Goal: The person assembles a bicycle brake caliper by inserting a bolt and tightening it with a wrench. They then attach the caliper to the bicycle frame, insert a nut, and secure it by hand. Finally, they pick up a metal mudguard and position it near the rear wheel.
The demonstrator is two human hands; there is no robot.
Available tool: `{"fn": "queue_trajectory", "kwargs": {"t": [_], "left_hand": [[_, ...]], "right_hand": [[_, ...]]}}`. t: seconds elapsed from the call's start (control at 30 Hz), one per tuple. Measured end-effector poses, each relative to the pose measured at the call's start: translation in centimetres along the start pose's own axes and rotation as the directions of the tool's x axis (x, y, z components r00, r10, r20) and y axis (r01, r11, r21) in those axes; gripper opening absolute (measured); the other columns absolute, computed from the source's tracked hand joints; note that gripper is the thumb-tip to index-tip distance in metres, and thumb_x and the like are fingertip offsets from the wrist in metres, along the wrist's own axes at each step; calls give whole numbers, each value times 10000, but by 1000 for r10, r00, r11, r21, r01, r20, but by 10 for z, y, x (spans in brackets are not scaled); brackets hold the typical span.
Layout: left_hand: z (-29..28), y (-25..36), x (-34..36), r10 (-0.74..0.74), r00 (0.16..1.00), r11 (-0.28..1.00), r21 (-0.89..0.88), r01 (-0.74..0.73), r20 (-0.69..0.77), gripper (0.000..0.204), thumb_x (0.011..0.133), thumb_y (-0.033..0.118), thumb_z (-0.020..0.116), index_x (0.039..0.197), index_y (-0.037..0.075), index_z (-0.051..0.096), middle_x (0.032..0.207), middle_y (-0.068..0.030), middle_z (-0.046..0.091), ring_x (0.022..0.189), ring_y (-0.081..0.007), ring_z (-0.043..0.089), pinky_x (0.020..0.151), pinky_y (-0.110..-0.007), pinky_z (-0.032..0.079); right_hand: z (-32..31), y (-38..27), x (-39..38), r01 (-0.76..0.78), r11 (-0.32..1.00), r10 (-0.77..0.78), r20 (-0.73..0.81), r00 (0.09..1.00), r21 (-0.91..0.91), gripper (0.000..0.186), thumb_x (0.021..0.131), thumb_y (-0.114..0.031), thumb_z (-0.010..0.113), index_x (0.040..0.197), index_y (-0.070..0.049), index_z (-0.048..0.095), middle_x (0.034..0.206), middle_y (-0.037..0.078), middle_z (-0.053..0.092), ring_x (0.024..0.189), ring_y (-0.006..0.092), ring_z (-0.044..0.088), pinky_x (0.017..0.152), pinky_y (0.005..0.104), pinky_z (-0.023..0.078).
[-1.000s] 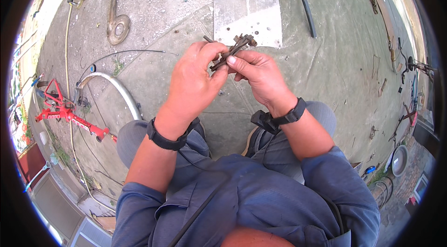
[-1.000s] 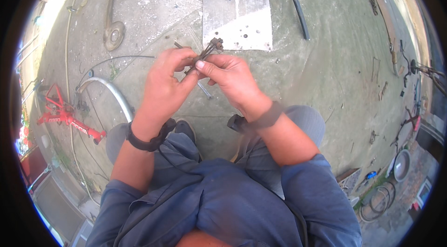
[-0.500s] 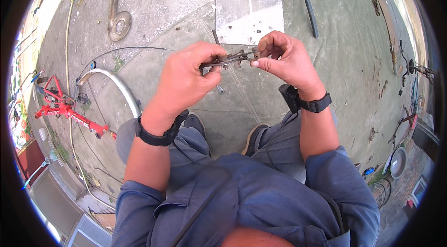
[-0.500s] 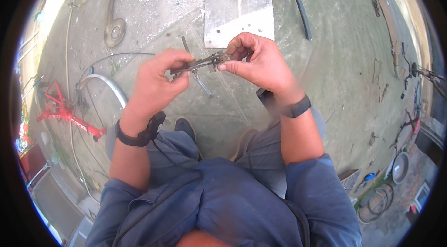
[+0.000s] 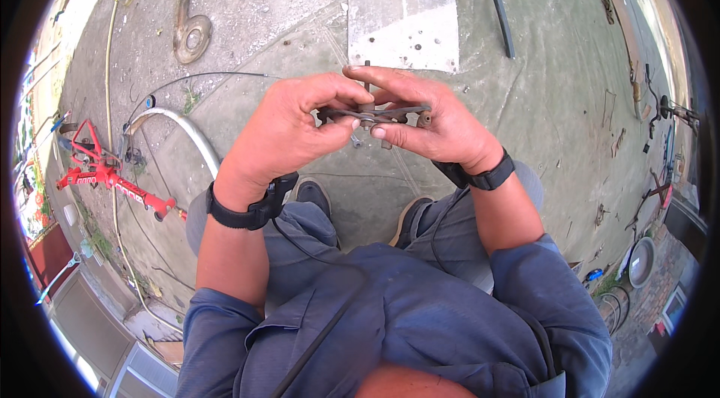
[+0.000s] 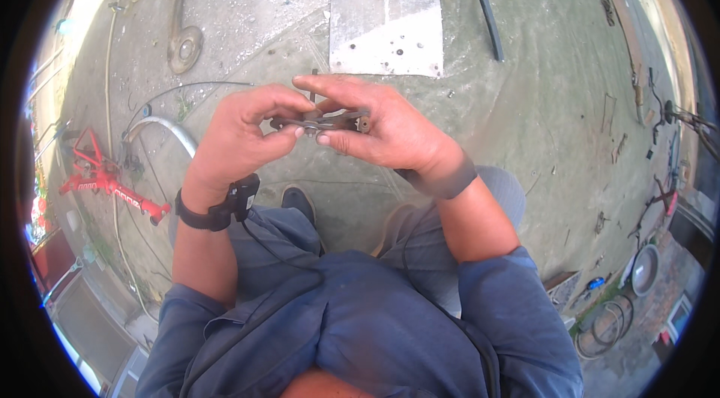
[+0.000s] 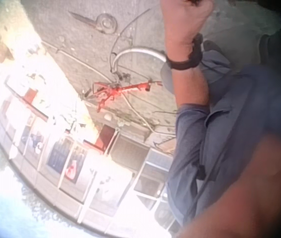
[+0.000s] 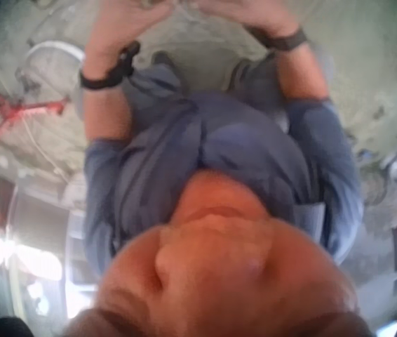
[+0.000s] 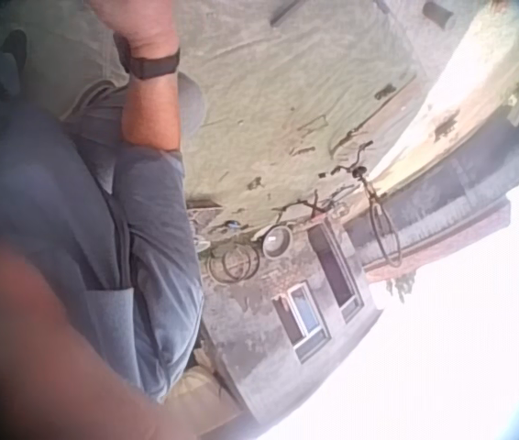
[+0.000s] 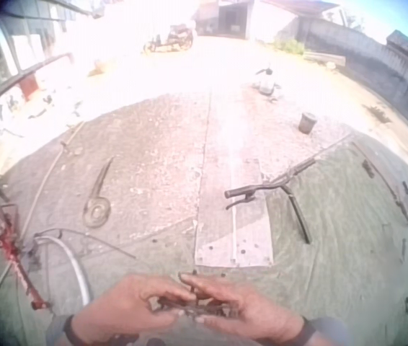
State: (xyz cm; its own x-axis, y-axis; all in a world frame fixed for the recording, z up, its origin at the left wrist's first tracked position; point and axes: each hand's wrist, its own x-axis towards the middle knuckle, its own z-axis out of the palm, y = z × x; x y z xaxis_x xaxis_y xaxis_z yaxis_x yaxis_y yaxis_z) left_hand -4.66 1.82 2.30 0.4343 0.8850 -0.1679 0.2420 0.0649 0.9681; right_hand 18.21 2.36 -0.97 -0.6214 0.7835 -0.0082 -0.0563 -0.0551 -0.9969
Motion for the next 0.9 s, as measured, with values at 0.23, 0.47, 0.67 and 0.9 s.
{"fn": "queue_trajectory", "kwargs": {"t": [0.23,0.47,0.67,0.9], "left_hand": [[2,4,0,-42,999,987,-159,37,-29,253,827,-20,669,1074,-3,615,973,-52,703,916,-131,677,842,-287,535],[7,-6,8,278,922,912,374,-166,-270,222,861,63,703,1039,15,581,1001,-61,675,859,-115,643,767,-277,522],[36,-15,5,-107,948,994,3,113,-301,167,961,168,639,997,8,608,873,-37,641,744,-87,583,650,-254,477],[52,-9,6,-312,939,870,-441,223,-142,239,1028,241,534,1016,24,635,841,-10,631,697,-53,559,569,-215,434]], "right_hand": [[5,-1,-3,-147,981,150,-11,989,128,481,907,-22,663,1375,-37,550,1198,95,651,1059,136,623,790,267,539],[5,6,0,15,1000,-17,-229,973,-12,389,935,-35,643,1321,-30,601,1234,72,666,962,96,616,734,231,516],[0,8,2,75,914,-216,-323,921,-399,391,900,-23,666,1288,-39,627,1186,95,700,1021,172,660,863,293,531],[9,9,1,70,895,-240,-343,908,-442,398,892,9,659,1285,-42,629,1187,111,697,1050,212,669,893,316,533]]}}
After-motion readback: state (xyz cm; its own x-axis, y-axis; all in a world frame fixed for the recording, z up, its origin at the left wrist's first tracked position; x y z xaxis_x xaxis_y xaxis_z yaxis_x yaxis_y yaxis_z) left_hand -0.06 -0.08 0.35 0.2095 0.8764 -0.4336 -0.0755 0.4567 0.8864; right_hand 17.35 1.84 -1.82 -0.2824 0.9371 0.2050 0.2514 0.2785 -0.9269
